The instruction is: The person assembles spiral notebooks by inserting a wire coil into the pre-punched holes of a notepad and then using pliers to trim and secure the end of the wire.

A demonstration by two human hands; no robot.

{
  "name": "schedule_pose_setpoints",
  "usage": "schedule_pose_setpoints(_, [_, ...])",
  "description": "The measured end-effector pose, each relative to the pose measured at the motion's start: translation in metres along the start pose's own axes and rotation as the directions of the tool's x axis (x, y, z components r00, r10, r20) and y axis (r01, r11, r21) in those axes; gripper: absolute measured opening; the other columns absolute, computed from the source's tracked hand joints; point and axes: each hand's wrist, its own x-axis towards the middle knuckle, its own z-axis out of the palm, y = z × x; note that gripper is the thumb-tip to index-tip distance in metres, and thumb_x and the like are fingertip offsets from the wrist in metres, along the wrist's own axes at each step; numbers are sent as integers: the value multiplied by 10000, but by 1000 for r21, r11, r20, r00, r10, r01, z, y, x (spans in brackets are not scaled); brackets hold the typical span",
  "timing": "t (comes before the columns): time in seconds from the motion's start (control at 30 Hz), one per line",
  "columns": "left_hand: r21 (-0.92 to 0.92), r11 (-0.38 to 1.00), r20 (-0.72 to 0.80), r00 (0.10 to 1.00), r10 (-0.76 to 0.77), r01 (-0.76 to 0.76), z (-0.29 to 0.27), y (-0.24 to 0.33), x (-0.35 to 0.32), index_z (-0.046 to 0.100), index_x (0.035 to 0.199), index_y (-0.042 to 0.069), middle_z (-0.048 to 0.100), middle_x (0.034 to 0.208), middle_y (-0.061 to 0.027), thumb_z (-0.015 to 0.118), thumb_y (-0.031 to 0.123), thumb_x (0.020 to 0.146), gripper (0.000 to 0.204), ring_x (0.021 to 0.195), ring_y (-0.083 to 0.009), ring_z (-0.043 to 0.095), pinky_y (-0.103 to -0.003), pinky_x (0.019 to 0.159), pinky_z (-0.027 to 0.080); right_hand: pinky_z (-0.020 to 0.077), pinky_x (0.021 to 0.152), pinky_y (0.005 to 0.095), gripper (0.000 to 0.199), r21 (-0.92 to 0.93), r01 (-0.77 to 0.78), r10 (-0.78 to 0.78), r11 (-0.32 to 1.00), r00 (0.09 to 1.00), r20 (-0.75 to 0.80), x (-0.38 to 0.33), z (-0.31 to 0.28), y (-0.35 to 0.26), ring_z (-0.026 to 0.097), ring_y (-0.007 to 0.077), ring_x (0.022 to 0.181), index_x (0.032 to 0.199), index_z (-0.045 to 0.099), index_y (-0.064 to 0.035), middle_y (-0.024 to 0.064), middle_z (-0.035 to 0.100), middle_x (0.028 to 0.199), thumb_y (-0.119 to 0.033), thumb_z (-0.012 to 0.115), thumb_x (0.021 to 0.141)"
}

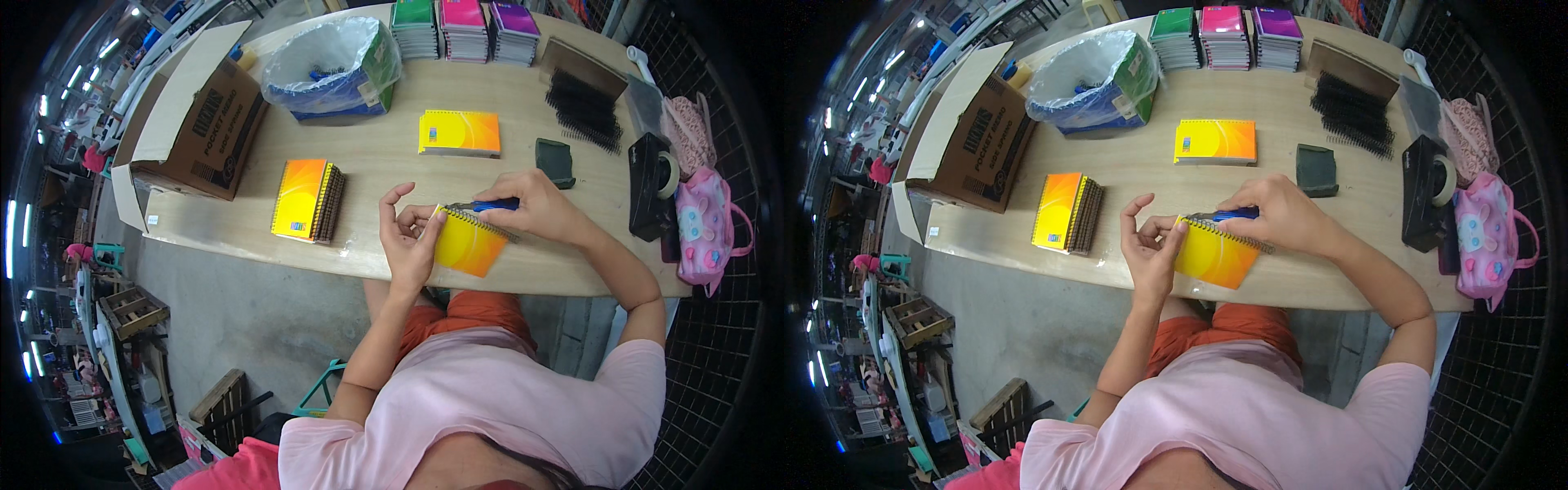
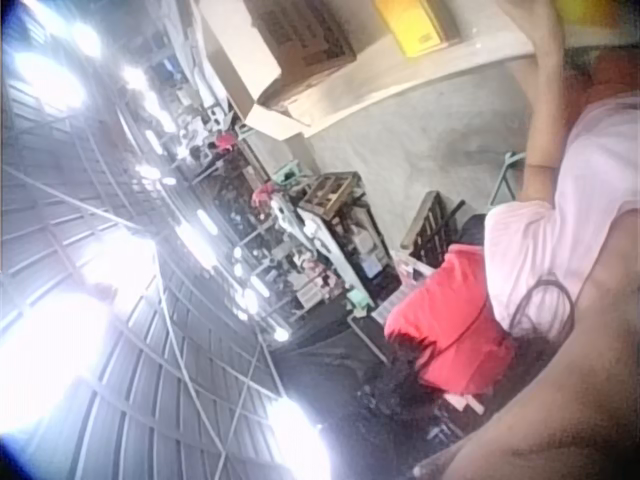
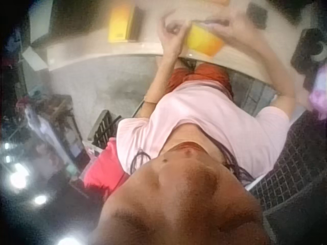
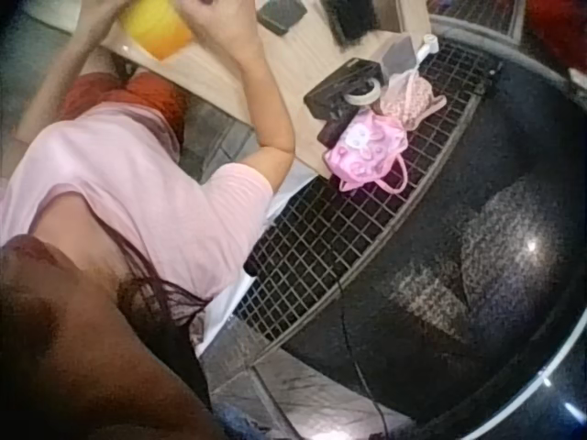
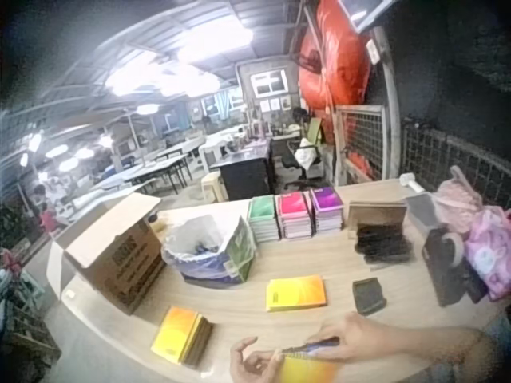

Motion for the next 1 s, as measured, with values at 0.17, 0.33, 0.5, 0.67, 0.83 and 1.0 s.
schedule_pose_setpoints(0.17, [-60,998,-50,998,-27,24,1,4,0,416,1338,35,703,883,-99,706,-41,878,549,765,-98,638,-213,675,506,534,786,365,338,-67,119,-133,991,948,-288,-8,17,0,676,272,862,1102,708,-22,125,678,973,-244,732,848])
schedule_pose_setpoints(0.33, [337,771,96,835,542,-540,3,10,-22,524,1197,31,700,981,-117,727,-76,820,442,846,-188,644,-293,760,525,483,655,221,439,880,-41,491,473,841,-225,-34,50,1,587,80,741,1210,577,-6,15,617,918,-320,716,936])
schedule_pose_setpoints(0.5, [301,587,618,622,480,-752,18,13,-41,676,1048,55,694,1047,-111,772,8,745,321,966,-270,635,-378,891,472,515,727,239,399,834,41,503,549,782,-370,-20,85,-15,599,69,826,1141,520,-15,26,610,956,-81,776,843])
schedule_pose_setpoints(0.67, [633,484,328,775,540,-604,15,48,1,605,1144,41,700,1054,-124,759,25,805,373,1034,-293,649,-398,939,477,515,774,263,395,741,-18,446,672,809,-384,-30,84,-19,600,80,868,1129,519,-12,41,632,947,-11,758,814])
schedule_pose_setpoints(0.83, [470,813,357,917,180,-343,8,52,17,596,1117,9,697,1017,-163,734,15,845,306,951,-280,691,-367,860,530,519,729,277,418,582,-165,393,796,873,-291,-32,76,-32,619,96,846,1146,536,-16,108,647,905,-82,784,816])
schedule_pose_setpoints(1.0, [199,968,387,920,68,-155,-8,37,24,590,1233,-7,700,1010,-128,628,-27,929,308,959,-175,683,-299,868,539,535,711,347,469,331,-135,266,934,882,-389,-32,51,-19,654,228,804,1121,582,-31,134,650,919,-202,845,773])
